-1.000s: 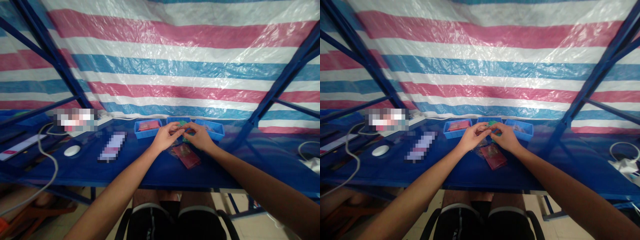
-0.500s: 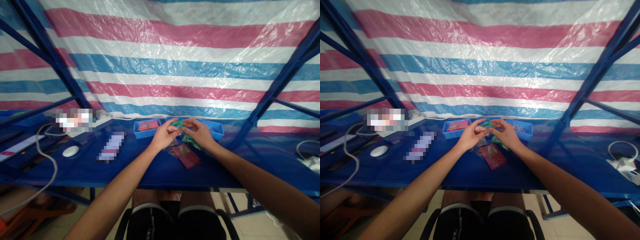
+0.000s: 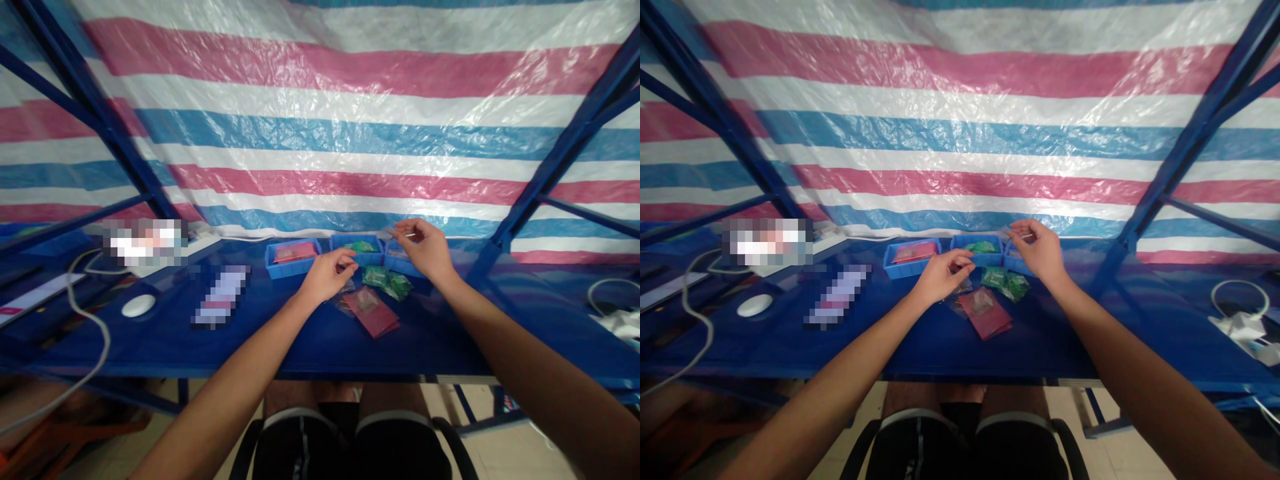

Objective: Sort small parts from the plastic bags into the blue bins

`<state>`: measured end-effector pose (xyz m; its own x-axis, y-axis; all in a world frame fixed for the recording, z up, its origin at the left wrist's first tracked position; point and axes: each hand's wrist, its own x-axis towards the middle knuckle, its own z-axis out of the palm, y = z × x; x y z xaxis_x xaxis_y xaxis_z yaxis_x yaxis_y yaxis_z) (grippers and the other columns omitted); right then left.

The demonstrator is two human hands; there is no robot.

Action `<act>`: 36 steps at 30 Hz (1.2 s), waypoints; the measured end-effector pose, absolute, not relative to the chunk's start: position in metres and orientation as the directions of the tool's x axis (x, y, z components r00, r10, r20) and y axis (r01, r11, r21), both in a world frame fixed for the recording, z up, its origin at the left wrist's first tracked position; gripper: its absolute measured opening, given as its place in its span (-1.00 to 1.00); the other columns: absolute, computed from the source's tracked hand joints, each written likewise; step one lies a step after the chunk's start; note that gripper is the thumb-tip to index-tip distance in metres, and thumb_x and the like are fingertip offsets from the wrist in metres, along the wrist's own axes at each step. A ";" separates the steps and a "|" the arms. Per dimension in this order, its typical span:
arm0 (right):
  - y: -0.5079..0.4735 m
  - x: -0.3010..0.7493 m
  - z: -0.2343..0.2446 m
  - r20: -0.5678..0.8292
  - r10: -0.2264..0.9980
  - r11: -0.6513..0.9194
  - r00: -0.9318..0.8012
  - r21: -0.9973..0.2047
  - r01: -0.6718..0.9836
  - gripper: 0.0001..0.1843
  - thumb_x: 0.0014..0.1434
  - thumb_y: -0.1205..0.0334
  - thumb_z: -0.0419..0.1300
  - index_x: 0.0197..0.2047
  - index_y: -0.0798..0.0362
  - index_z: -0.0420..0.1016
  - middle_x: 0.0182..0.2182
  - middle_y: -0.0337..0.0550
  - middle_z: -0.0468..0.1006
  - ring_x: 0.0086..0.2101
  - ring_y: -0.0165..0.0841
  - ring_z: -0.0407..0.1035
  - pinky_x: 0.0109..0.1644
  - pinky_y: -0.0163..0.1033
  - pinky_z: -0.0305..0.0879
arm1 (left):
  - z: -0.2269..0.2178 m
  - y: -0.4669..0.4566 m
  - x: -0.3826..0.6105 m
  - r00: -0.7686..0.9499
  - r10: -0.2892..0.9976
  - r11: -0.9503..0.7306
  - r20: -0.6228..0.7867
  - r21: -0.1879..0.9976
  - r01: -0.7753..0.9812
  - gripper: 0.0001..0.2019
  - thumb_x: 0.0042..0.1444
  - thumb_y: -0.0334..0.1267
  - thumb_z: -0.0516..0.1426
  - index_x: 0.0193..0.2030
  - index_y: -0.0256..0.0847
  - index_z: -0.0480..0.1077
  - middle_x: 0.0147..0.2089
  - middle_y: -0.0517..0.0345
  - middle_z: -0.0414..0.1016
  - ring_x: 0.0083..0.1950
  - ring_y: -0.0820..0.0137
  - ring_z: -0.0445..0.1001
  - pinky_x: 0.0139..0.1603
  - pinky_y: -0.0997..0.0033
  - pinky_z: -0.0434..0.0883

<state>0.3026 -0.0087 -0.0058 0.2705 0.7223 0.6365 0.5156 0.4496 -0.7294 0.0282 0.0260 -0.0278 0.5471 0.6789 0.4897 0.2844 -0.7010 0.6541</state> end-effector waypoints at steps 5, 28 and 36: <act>-0.005 0.321 -0.004 0.660 0.674 0.400 0.331 -0.703 0.588 -0.64 0.26 -0.10 0.38 -0.09 0.02 0.68 -0.24 -0.03 0.74 -0.24 -0.16 0.61 -0.15 -0.07 0.51 | -0.024 0.027 0.016 0.742 0.499 -0.864 0.448 0.325 0.384 -0.73 0.35 -0.13 0.24 0.07 -0.17 0.64 0.04 -0.08 0.72 0.07 0.14 0.68 0.17 0.17 0.55; -0.032 0.264 -0.014 0.593 0.803 0.513 -0.058 -0.638 0.574 -0.73 0.36 -0.05 0.31 0.02 -0.15 0.69 -0.09 -0.13 0.75 -0.23 -0.12 0.60 -0.09 0.02 0.51 | -0.020 0.027 0.020 0.479 0.661 -0.727 0.578 0.652 0.216 -0.74 0.33 -0.35 0.24 0.12 -0.16 0.60 0.06 0.01 0.72 -0.02 0.27 0.75 0.12 0.23 0.64; -0.022 0.248 -0.033 0.350 0.924 0.370 -0.154 -0.921 0.124 -0.52 0.14 -0.08 0.51 0.06 -0.10 0.60 -0.14 -0.12 0.77 -0.18 -0.16 0.66 -0.03 0.00 0.60 | -0.025 0.020 0.034 0.466 0.714 -0.560 0.523 0.826 -0.069 -0.72 0.30 -0.14 0.32 0.06 -0.23 0.58 0.03 -0.06 0.73 0.03 0.22 0.74 0.12 0.19 0.66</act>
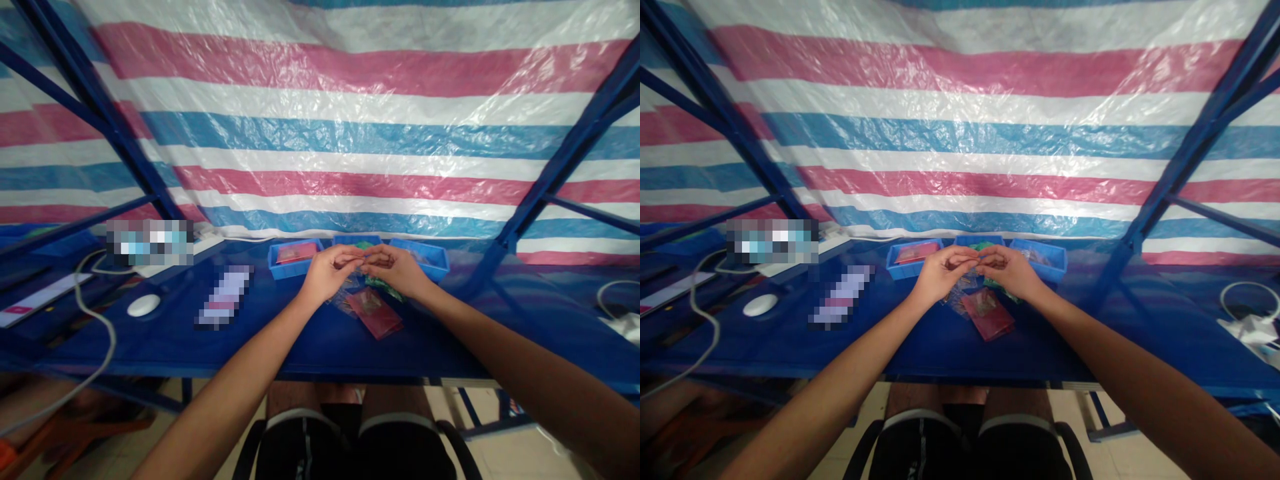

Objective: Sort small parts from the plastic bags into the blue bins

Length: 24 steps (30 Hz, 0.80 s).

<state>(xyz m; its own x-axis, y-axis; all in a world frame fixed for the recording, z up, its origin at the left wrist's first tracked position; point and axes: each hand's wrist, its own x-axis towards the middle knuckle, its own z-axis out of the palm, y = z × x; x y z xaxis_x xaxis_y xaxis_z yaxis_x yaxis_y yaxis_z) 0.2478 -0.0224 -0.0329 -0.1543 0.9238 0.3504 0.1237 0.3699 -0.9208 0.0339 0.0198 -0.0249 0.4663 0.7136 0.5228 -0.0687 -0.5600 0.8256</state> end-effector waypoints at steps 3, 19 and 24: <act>-0.020 0.249 -0.034 0.350 0.931 0.359 -0.102 -0.928 0.093 -0.56 0.13 -0.07 0.52 -0.02 -0.06 0.59 -0.22 -0.14 0.76 -0.27 -0.23 0.63 -0.14 -0.09 0.58 | -0.027 0.021 0.035 0.464 0.696 -0.603 0.548 0.797 -0.036 -0.66 0.26 -0.20 0.35 0.14 -0.21 0.55 0.07 -0.07 0.71 0.06 0.24 0.72 0.14 0.21 0.65; -0.020 0.247 -0.035 0.348 0.936 0.349 -0.052 -0.937 0.016 -0.55 0.06 -0.03 0.58 -0.07 -0.05 0.61 -0.24 -0.16 0.74 -0.27 -0.25 0.63 -0.15 -0.14 0.58 | -0.027 0.022 0.032 0.424 0.723 -0.621 0.545 0.782 0.052 -0.68 0.26 -0.19 0.35 0.08 -0.18 0.44 -0.15 0.07 0.70 -0.16 0.37 0.68 -0.08 0.42 0.55; -0.020 0.243 -0.038 0.319 0.943 0.322 -0.093 -0.947 0.019 -0.53 0.02 -0.02 0.59 -0.07 -0.06 0.59 -0.23 -0.18 0.73 -0.26 -0.26 0.64 -0.09 -0.12 0.59 | -0.025 0.018 0.033 0.450 0.699 -0.626 0.555 0.780 0.010 -0.65 0.30 -0.17 0.33 0.13 -0.18 0.40 -0.10 0.04 0.71 -0.10 0.35 0.69 0.01 0.37 0.56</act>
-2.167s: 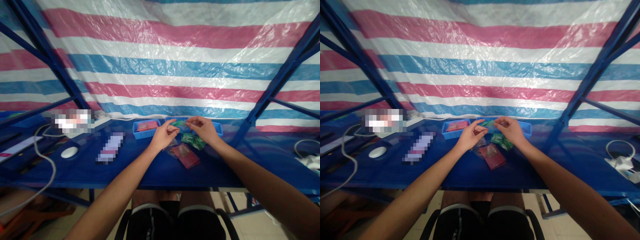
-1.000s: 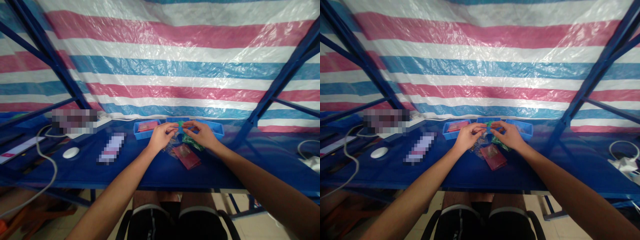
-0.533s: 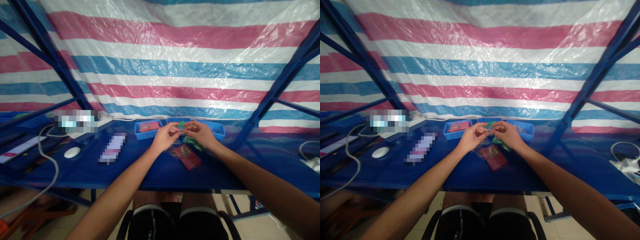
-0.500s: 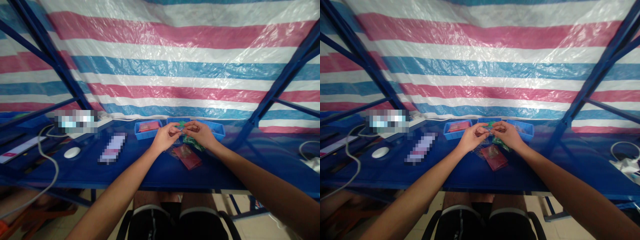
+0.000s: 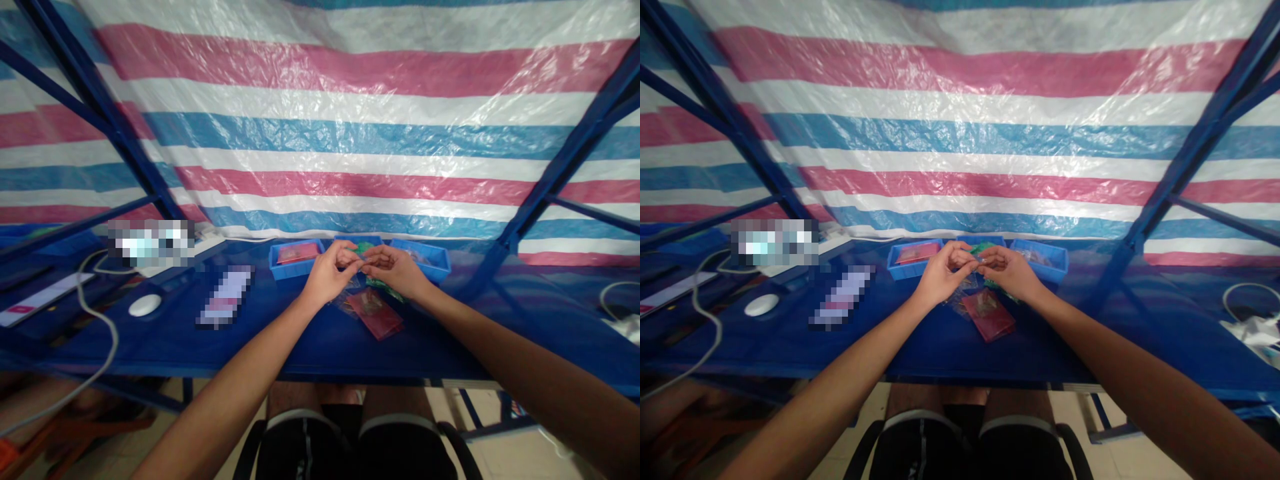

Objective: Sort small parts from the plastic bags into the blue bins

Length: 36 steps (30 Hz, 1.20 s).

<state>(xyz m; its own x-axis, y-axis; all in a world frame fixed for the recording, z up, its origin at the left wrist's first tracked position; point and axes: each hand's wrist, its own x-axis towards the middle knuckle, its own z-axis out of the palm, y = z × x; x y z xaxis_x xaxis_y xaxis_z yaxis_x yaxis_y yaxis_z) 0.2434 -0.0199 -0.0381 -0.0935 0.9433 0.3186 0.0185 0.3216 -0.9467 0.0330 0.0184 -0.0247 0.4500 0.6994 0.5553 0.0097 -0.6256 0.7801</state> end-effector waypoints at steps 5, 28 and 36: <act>-0.019 0.244 -0.037 0.352 0.934 0.355 -0.057 -0.934 0.035 -0.55 0.04 -0.03 0.57 -0.09 -0.04 0.58 -0.24 -0.16 0.72 -0.26 -0.27 0.62 -0.08 -0.11 0.59 | -0.027 0.021 0.035 0.437 0.706 -0.628 0.558 0.778 0.022 -0.62 0.25 -0.14 0.38 0.13 -0.21 0.47 -0.04 -0.03 0.71 -0.08 0.33 0.70 0.02 0.34 0.59; -0.026 0.247 -0.036 0.617 0.775 0.592 -0.135 -0.633 0.500 -0.51 0.25 0.39 0.21 0.21 -0.13 0.59 0.01 -0.15 0.74 -0.06 -0.16 0.66 0.14 0.06 0.57 | -0.031 0.030 0.034 0.462 0.831 -0.285 0.310 0.950 -0.126 -0.54 0.11 0.04 0.44 -0.04 -0.31 0.60 -0.20 -0.01 0.71 -0.22 0.35 0.66 -0.10 0.35 0.58; -0.023 0.245 -0.036 0.472 0.881 0.472 -0.039 -0.866 0.165 -0.64 0.26 0.07 0.40 0.10 -0.06 0.60 -0.06 -0.07 0.74 -0.04 -0.16 0.64 0.13 0.01 0.58 | -0.032 0.025 0.035 0.456 0.788 -0.442 0.414 0.896 -0.049 -0.68 0.14 -0.18 0.41 -0.04 -0.24 0.49 -0.22 0.09 0.68 -0.24 0.40 0.64 -0.16 0.44 0.49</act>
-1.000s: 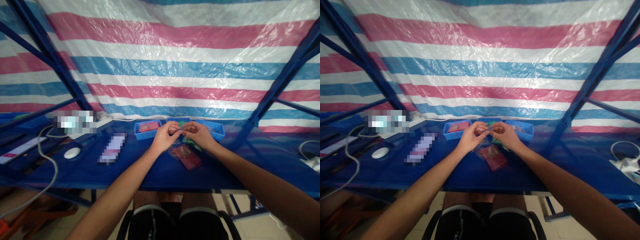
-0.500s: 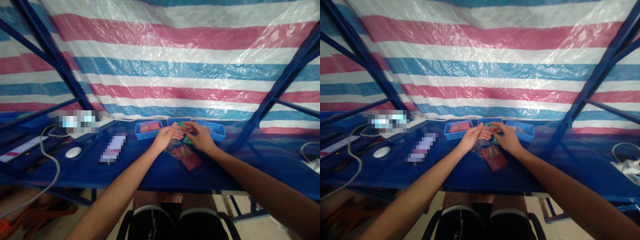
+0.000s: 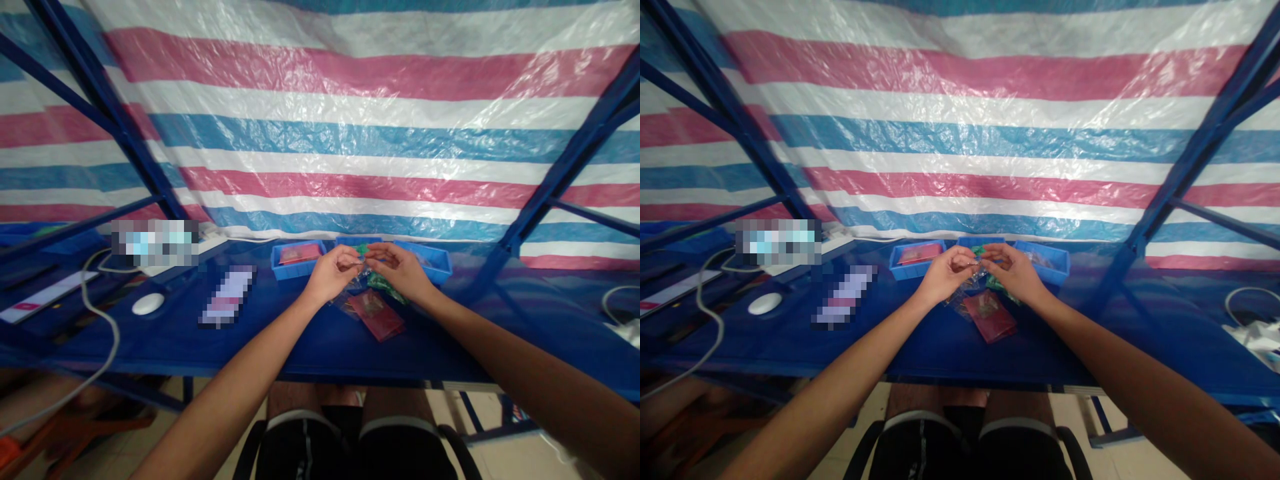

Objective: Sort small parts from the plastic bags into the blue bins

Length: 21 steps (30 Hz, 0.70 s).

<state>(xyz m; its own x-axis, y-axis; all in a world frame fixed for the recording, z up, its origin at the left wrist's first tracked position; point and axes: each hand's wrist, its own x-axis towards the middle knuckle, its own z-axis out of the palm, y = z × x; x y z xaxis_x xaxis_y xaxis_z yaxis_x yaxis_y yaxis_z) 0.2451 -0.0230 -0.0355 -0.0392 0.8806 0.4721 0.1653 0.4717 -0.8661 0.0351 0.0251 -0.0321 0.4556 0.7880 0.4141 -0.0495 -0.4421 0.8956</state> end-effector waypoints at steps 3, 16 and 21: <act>-0.022 0.246 -0.035 0.411 0.906 0.422 -0.100 -0.895 0.144 -0.56 0.21 -0.03 0.47 0.09 -0.06 0.63 -0.11 -0.08 0.75 -0.10 -0.17 0.66 0.14 0.04 0.57 | -0.029 0.021 0.034 0.503 0.738 -0.535 0.449 0.844 0.031 -0.66 0.21 -0.20 0.36 0.07 -0.20 0.46 -0.17 0.09 0.70 -0.19 0.38 0.66 -0.11 0.40 0.51; -0.034 0.247 -0.023 0.682 0.731 0.570 -0.011 -0.602 0.560 -0.79 0.31 -0.01 0.40 -0.06 -0.16 0.75 -0.14 -0.09 0.71 -0.14 -0.10 0.51 0.03 0.07 0.49 | -0.023 0.017 0.031 0.530 0.763 -0.487 0.370 0.868 0.096 -0.44 0.47 0.18 0.05 0.29 -0.21 0.52 -0.21 0.05 0.69 -0.31 0.37 0.61 -0.28 0.41 0.51; -0.037 0.243 -0.020 0.699 0.698 0.654 -0.156 -0.534 0.536 -0.79 0.28 0.03 0.44 -0.03 -0.20 0.73 -0.08 -0.10 0.72 0.09 -0.02 0.49 0.24 0.17 0.42 | -0.029 0.028 0.033 0.506 0.763 -0.459 0.402 0.888 -0.015 -0.55 0.39 0.13 0.19 -0.01 -0.26 0.63 -0.10 -0.01 0.71 -0.15 0.33 0.65 -0.13 0.39 0.55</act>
